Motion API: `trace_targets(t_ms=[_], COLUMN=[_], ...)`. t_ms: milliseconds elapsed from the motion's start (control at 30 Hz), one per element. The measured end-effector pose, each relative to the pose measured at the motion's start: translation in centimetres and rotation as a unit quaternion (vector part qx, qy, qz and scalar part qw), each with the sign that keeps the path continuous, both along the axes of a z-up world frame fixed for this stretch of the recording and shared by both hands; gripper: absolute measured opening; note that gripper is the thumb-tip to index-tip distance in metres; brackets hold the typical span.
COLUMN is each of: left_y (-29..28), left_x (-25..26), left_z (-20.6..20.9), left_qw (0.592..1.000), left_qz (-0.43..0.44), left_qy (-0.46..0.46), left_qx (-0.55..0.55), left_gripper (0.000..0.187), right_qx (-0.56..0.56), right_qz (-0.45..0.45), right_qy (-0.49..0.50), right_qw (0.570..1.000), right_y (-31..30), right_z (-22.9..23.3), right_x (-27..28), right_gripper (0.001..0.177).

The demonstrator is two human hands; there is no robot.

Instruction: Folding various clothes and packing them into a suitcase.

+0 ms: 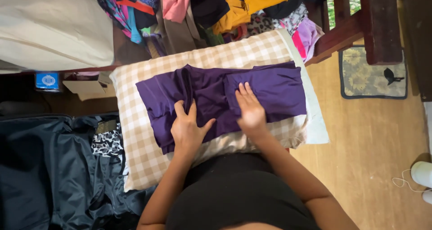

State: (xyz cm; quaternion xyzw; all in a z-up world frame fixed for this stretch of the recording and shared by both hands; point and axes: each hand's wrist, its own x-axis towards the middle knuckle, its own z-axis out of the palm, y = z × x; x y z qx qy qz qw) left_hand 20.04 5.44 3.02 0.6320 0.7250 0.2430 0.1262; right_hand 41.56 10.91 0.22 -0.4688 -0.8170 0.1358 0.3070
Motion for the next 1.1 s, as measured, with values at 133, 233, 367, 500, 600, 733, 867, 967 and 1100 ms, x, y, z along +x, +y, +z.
trace_targets(t_ms=[133, 233, 367, 500, 600, 733, 867, 967, 1100], left_y=[0.4, 0.1, 0.1, 0.4, 0.6, 0.1, -0.5, -1.9, -2.2], left_x=[-0.4, -1.0, -1.4, -1.1, -1.7, -3.9, -6.2, -7.2, -7.8], left_z=[0.4, 0.5, 0.3, 0.7, 1.2, 1.7, 0.0, 0.3, 2.3], left_qw=[1.000, 1.000, 0.999, 1.000, 0.998, 0.990, 0.957, 0.933, 0.893], left_qz=[0.004, 0.002, -0.009, -0.014, -0.033, -0.037, -0.056, -0.039, -0.009], left_qy=[-0.008, -0.020, -0.033, -0.027, -0.045, -0.136, -0.283, -0.350, -0.436], left_qx=[-0.004, -0.009, 0.010, 0.007, 0.026, -0.013, 0.036, 0.070, 0.106], left_gripper=[0.082, 0.076, 0.068, 0.065, 0.059, 0.050, 0.050, 0.049, 0.047], right_qx=[-0.180, -0.265, -0.067, -0.165, -0.168, -0.157, 0.002, 0.039, -0.049], right_qz=[-0.025, -0.342, -0.255, -0.245, -0.227, -0.184, -0.171, -0.237, 0.097], right_qy=[0.177, 0.434, 0.698, 0.771, 0.782, 0.778, 0.685, 0.358, -0.106], right_qw=[0.967, 0.790, 0.666, 0.564, 0.556, 0.580, 0.708, 0.902, 0.988], right_y=[1.6, 3.3, 4.9, 4.9, 5.1, 5.7, 6.5, 3.4, 0.1], right_z=[2.0, 0.8, -4.7, -11.6, -10.6, -4.7, 2.5, 2.1, 1.1], right_x=[6.8, 17.0, 32.1, 43.8, 45.1, 42.6, 30.3, 16.9, -1.8], right_gripper=[0.054, 0.031, 0.032, 0.033, 0.032, 0.036, 0.033, 0.043, 0.078])
